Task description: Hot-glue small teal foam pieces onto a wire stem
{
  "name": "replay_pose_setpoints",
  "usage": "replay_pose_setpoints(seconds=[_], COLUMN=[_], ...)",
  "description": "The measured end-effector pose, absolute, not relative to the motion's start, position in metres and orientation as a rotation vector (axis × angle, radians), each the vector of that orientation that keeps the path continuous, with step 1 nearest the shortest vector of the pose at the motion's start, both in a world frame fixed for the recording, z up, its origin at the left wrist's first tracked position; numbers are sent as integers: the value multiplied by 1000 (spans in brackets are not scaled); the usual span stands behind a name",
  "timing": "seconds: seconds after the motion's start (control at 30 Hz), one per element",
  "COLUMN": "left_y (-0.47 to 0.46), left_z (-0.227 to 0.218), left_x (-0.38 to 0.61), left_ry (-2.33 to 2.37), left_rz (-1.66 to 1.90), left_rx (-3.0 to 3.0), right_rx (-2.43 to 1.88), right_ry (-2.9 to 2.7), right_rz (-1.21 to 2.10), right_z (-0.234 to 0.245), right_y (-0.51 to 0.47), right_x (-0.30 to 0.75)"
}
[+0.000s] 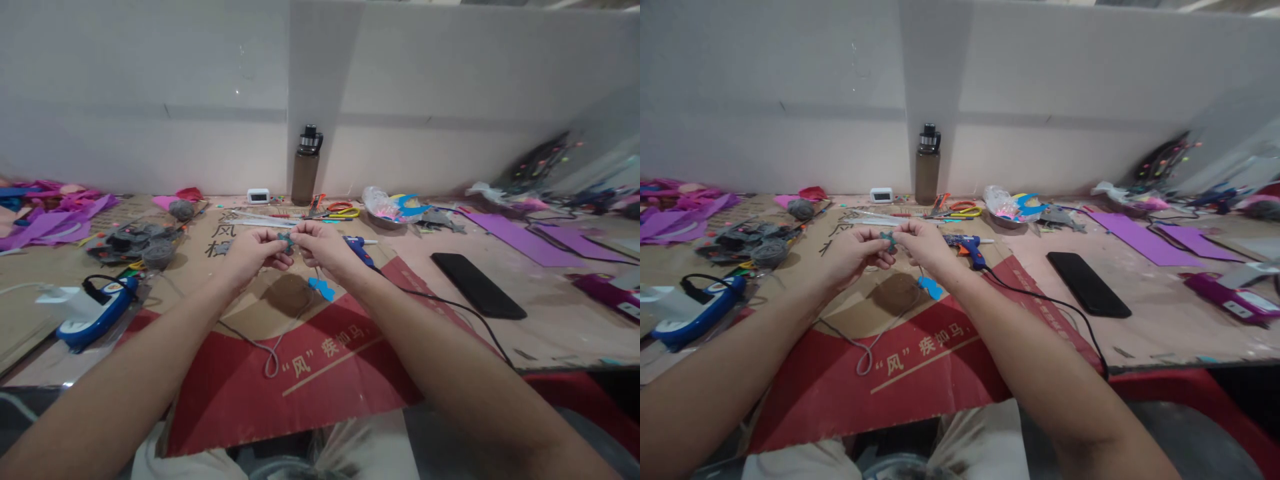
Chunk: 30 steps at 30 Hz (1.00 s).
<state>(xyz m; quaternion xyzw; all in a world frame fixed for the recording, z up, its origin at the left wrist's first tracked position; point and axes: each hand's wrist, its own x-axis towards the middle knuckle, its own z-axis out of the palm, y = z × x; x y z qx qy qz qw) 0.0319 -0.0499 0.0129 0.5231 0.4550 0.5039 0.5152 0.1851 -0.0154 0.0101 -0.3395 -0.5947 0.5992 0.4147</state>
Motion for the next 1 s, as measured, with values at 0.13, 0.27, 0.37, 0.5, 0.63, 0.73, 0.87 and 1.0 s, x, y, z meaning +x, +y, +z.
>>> replay_pose_setpoints(seconds=[0.13, 0.27, 0.37, 0.5, 0.63, 0.73, 0.87, 1.0], left_y=[-48, -50, -52, -53, -51, -50, -49, -50], left_z=[14, 13, 11, 10, 9, 8, 10, 13], left_x=[31, 32, 35, 37, 35, 33, 32, 32], left_ry=[1093, 1097, 1124, 1131, 1076, 1066, 1082, 1051], left_rz=[1194, 1216, 1230, 1237, 1225, 1189, 1198, 1215], left_rx=[1182, 1235, 1304, 1340, 1309, 1319, 1233, 1125], right_rx=[-830, -869, -869, -854, -857, -865, -759, -602], right_ry=[-1480, -1536, -1542, -1514, -1472, -1452, -1443, -1421], right_rz=[1557, 1402, 1346, 1345, 1422, 1458, 1620, 1819], right_z=[13, 9, 6, 7, 9, 9, 9, 10], right_y=[-18, -17, -17, -18, -18, -18, -17, -16], right_x=[185, 182, 181, 181, 181, 182, 183, 186])
